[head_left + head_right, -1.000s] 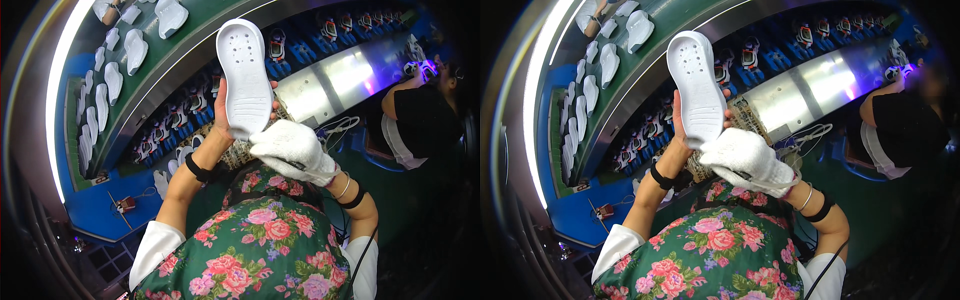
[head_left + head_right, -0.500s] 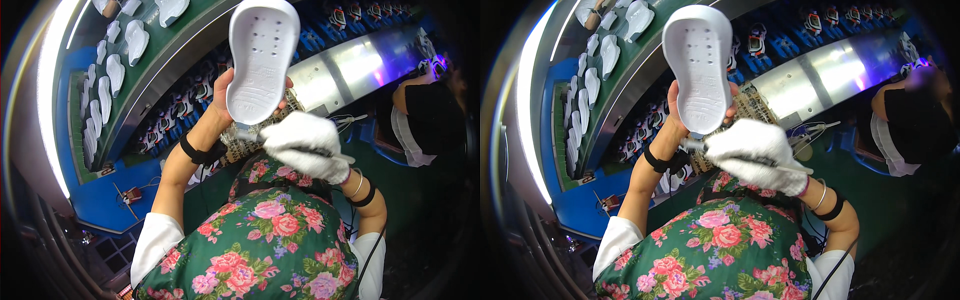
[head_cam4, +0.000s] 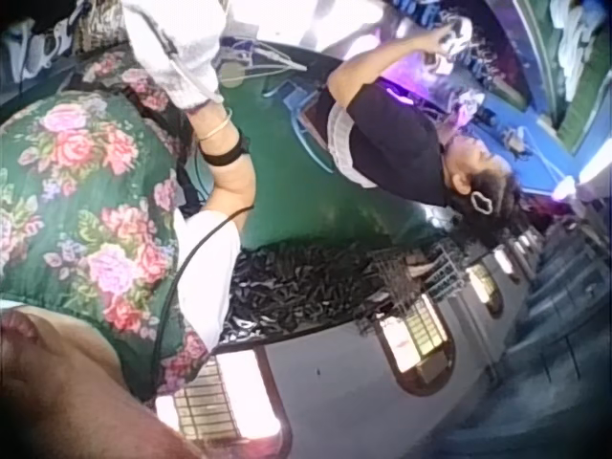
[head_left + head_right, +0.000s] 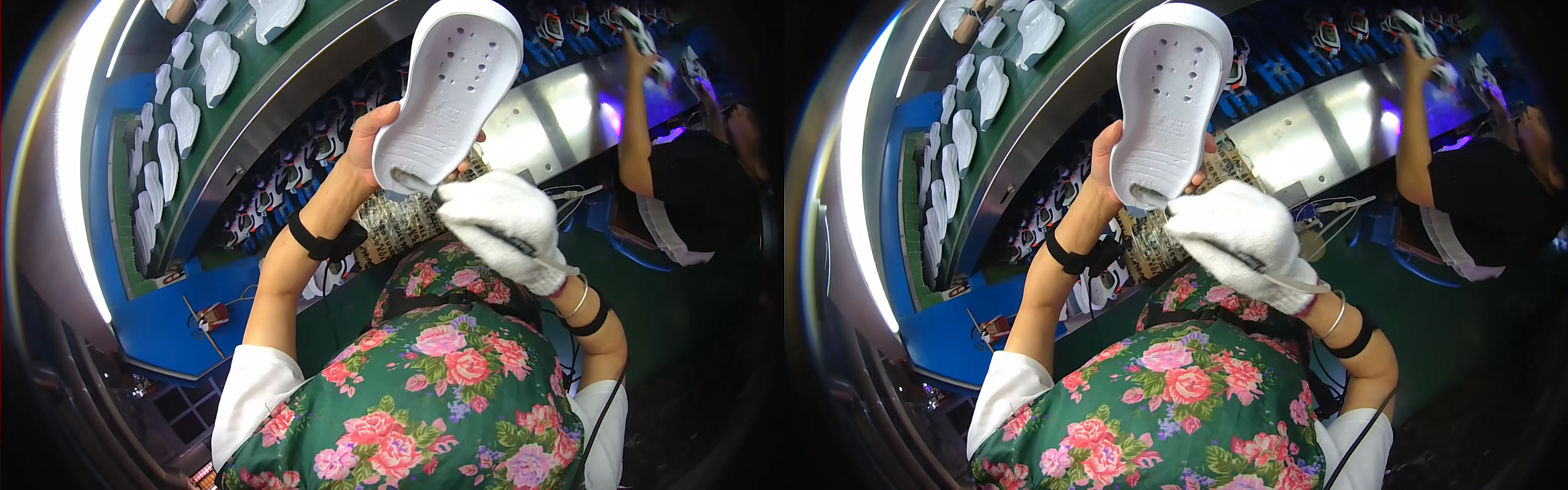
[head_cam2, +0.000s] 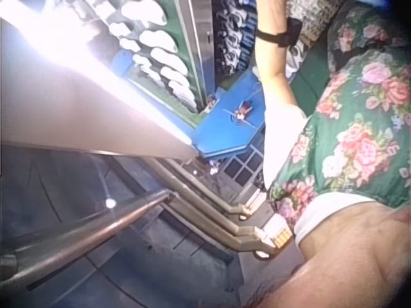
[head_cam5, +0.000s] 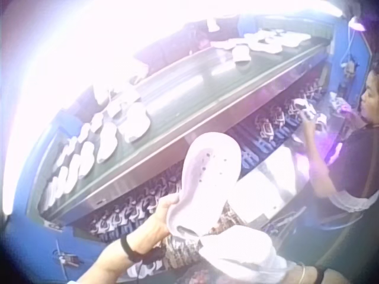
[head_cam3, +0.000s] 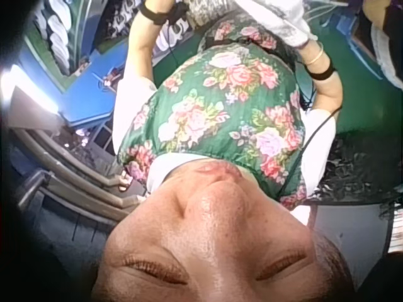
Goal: Applying glue or primer to the inner surface of shoe soles using a brush on a production line.
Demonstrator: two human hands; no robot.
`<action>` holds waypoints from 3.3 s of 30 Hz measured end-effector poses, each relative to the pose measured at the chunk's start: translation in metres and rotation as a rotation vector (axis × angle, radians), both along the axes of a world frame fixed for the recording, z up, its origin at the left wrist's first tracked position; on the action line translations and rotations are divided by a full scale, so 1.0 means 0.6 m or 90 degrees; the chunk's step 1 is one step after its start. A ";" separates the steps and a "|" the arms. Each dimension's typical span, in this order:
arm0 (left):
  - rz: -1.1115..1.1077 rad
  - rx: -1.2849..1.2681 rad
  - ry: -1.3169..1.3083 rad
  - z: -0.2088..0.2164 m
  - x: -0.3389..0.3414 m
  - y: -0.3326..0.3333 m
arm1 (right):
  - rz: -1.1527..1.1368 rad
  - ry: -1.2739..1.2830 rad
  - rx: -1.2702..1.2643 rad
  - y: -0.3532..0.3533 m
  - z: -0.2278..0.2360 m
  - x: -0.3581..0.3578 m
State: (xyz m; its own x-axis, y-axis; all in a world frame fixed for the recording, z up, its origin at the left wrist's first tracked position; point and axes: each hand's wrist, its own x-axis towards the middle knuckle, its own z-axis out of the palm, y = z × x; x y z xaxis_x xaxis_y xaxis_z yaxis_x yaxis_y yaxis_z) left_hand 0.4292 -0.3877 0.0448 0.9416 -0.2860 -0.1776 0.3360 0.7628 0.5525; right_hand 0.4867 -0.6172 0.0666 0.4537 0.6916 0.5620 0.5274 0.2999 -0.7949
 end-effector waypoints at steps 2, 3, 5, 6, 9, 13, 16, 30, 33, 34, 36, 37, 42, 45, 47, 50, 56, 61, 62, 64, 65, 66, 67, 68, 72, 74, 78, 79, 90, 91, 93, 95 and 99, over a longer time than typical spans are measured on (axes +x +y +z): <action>0.010 0.010 0.010 -0.002 0.004 0.000 | 0.058 0.005 -0.012 0.000 -0.003 -0.013; 0.015 -0.019 0.006 -0.010 0.002 0.001 | 0.113 0.079 -0.031 -0.005 0.003 -0.013; 0.014 -0.103 -0.046 -0.025 0.000 0.002 | 0.070 0.104 -0.013 0.004 -0.006 -0.001; 0.009 -0.102 -0.055 -0.027 0.004 0.002 | 0.017 0.124 0.002 0.006 -0.011 0.005; 0.059 -0.117 -0.003 -0.036 0.000 -0.008 | 0.118 0.285 -0.090 -0.003 -0.015 0.002; 0.237 -0.164 0.223 -0.023 -0.024 -0.062 | 0.034 0.265 -0.084 -0.006 -0.007 0.046; 0.172 -0.166 0.117 -0.054 -0.054 -0.076 | -0.045 0.095 -0.075 0.004 -0.003 0.087; 0.133 -0.125 -0.211 0.096 0.043 0.045 | -0.040 0.361 -0.085 -0.073 0.053 0.127; 0.313 -0.210 -0.146 0.126 0.139 0.092 | -0.045 0.568 -0.017 -0.062 0.024 0.123; 0.384 -0.266 -0.086 0.121 0.170 0.112 | -0.040 0.562 -0.015 -0.063 0.010 0.124; 0.423 -0.371 -0.017 0.095 0.204 0.160 | -0.051 0.540 -0.046 -0.066 -0.020 0.128; 0.437 -0.407 -0.006 0.094 0.215 0.170 | -0.051 0.559 -0.038 -0.067 -0.030 0.126; 0.543 -0.420 -0.035 0.093 0.251 0.215 | -0.042 0.644 -0.069 -0.070 -0.069 0.118; 0.527 -0.417 -0.029 0.106 0.260 0.159 | -0.048 0.652 -0.080 -0.090 -0.074 0.127; 0.470 -0.379 0.027 0.122 0.267 0.113 | -0.047 0.714 -0.037 -0.107 -0.081 0.135; 0.387 -0.182 0.064 0.154 0.323 0.085 | -0.045 0.760 0.005 -0.117 -0.081 0.152; 0.292 0.670 -0.034 0.143 0.626 0.071 | -0.146 0.849 0.104 -0.131 -0.100 0.182; 0.251 1.356 -0.187 0.137 0.806 0.177 | -0.178 0.871 0.142 -0.140 -0.103 0.170; 0.212 1.321 -0.129 0.117 0.841 0.128 | -0.227 0.876 0.150 -0.157 -0.120 0.175; 0.129 1.365 0.005 0.128 0.862 0.140 | -0.237 0.875 0.148 -0.166 -0.134 0.167; 0.137 1.352 0.021 0.133 0.864 0.151 | -0.239 0.882 0.135 -0.172 -0.134 0.166; 0.135 1.333 0.042 0.126 0.861 0.159 | -0.255 0.882 0.145 -0.171 -0.137 0.166; 0.132 1.340 0.030 0.130 0.853 0.175 | -0.243 0.884 0.131 -0.174 -0.136 0.162; 0.154 1.338 0.032 0.132 0.842 0.191 | -0.234 0.888 0.111 -0.172 -0.136 0.161; 0.319 1.125 -0.055 0.129 0.792 0.151 | -0.186 0.839 0.101 -0.165 -0.159 0.153; 0.434 0.757 -0.034 0.159 0.743 0.113 | -0.155 0.831 0.112 -0.152 -0.152 0.155; 0.451 0.165 0.017 0.181 0.628 0.074 | -0.126 0.941 0.153 -0.152 -0.137 0.157; 0.432 0.021 0.050 0.205 0.554 0.081 | -0.097 0.931 0.137 -0.134 -0.136 0.156; 0.352 0.088 -0.027 0.048 0.047 -0.047 | -0.101 0.865 0.160 -0.096 -0.072 0.131; 0.314 0.171 0.062 0.034 0.016 -0.047 | -0.056 0.889 0.187 -0.099 -0.048 0.128; 0.296 0.179 0.146 0.017 -0.035 -0.082 | -0.009 0.901 0.188 -0.091 -0.023 0.124; 0.264 0.157 0.141 -0.021 -0.061 -0.105 | -0.068 0.579 0.068 -0.080 -0.003 0.122; 0.255 -0.043 0.099 -0.034 -0.048 -0.144 | -0.002 0.535 0.047 -0.035 0.047 0.117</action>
